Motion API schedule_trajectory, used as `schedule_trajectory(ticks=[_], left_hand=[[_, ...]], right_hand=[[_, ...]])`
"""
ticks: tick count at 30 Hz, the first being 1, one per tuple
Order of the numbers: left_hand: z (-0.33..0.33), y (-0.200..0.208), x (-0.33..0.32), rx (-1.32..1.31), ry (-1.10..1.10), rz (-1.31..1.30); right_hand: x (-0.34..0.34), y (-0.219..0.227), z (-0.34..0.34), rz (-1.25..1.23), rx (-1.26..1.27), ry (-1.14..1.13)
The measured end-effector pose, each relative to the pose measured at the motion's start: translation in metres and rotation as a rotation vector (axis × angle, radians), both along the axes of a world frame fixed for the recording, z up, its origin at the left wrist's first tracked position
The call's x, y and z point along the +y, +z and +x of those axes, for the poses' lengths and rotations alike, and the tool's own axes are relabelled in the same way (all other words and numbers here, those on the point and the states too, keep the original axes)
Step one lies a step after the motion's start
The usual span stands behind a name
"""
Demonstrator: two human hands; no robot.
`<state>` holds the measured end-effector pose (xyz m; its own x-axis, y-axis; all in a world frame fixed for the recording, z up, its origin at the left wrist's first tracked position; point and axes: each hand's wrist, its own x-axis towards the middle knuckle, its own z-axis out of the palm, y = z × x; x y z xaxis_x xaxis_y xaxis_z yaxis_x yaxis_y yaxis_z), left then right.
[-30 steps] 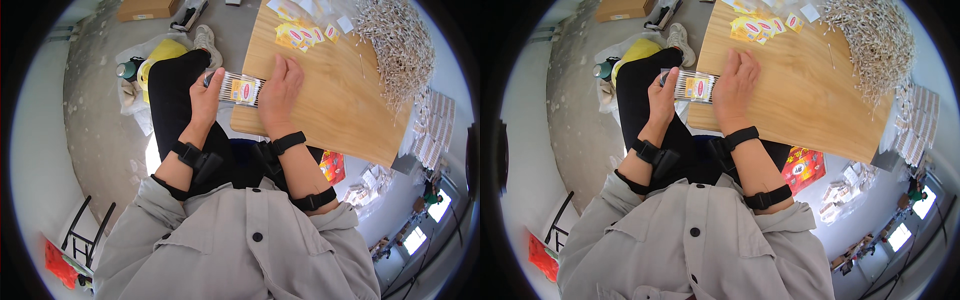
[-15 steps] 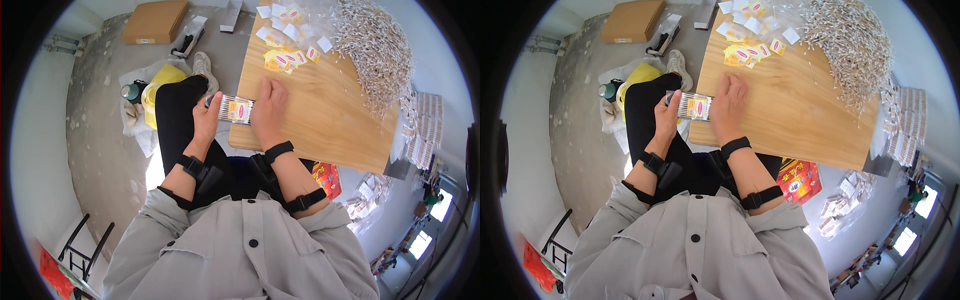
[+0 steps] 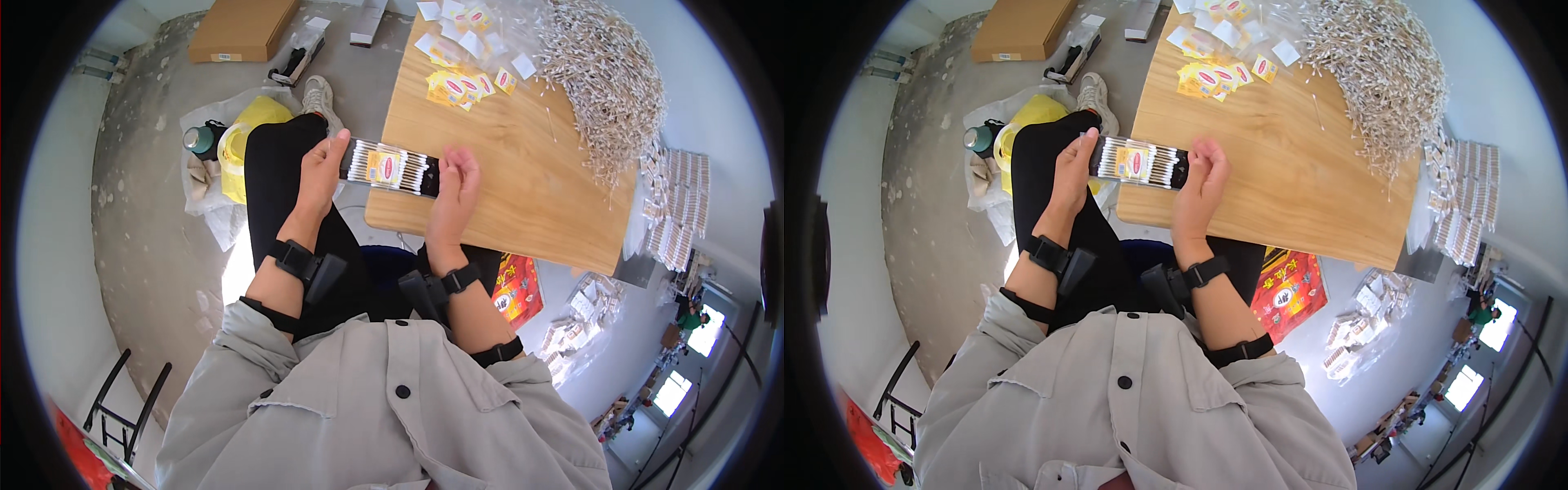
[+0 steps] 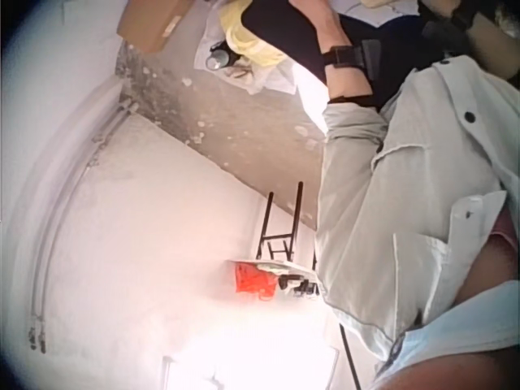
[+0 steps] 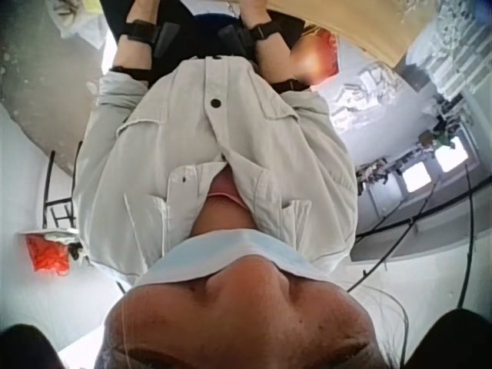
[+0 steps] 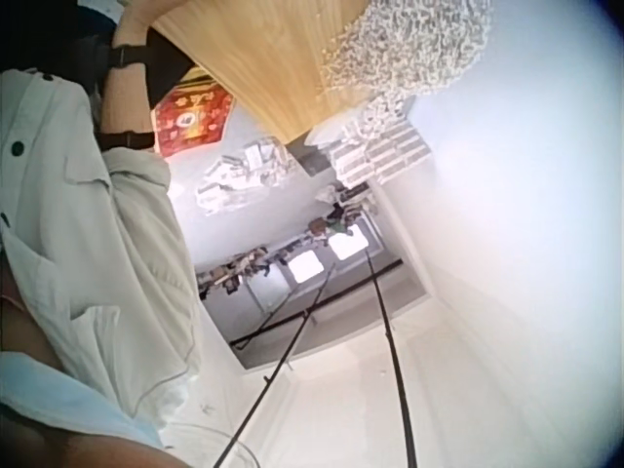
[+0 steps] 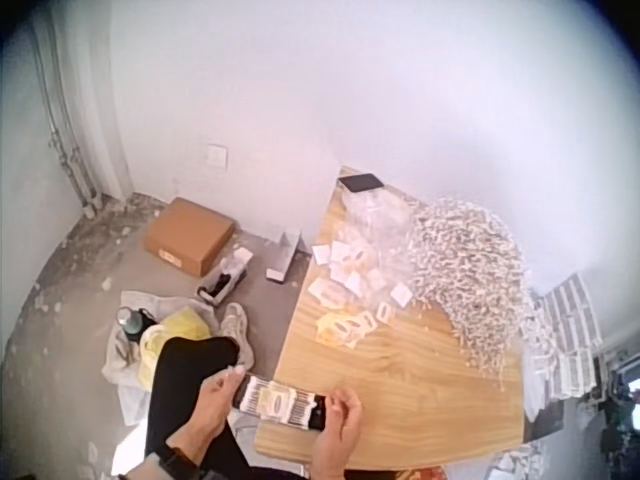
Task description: The person repeatedly gathers cotton swabs from a large pile on a wooden table, aligns them into neat rows, and places them into small transparent plastic bags. The person then seals the bags and sets them aside. This process is repeated multiple times throughout the video.
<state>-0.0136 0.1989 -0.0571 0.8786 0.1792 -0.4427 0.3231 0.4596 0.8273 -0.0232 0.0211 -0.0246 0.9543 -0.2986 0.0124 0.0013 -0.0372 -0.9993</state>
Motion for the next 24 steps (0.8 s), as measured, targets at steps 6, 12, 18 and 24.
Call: schedule_trajectory(ticks=[6, 12, 18, 24], left_hand=[[-0.002, -0.011, -0.005, -0.071, 0.002, 0.190], [-0.003, -0.008, -0.010, -0.083, 0.037, 0.241], [-0.001, -0.005, -0.009, -0.081, 0.028, 0.238], [-0.001, -0.005, -0.012, -0.054, 0.046, 0.122]], right_hand=[[0.024, -0.009, -0.001, 0.098, 0.051, -0.025], [0.034, -0.005, -0.003, -0.011, 0.046, 0.051], [0.031, -0.003, 0.000, 0.075, 0.011, -0.005], [0.037, -0.002, 0.004, 0.050, 0.007, 0.097]])
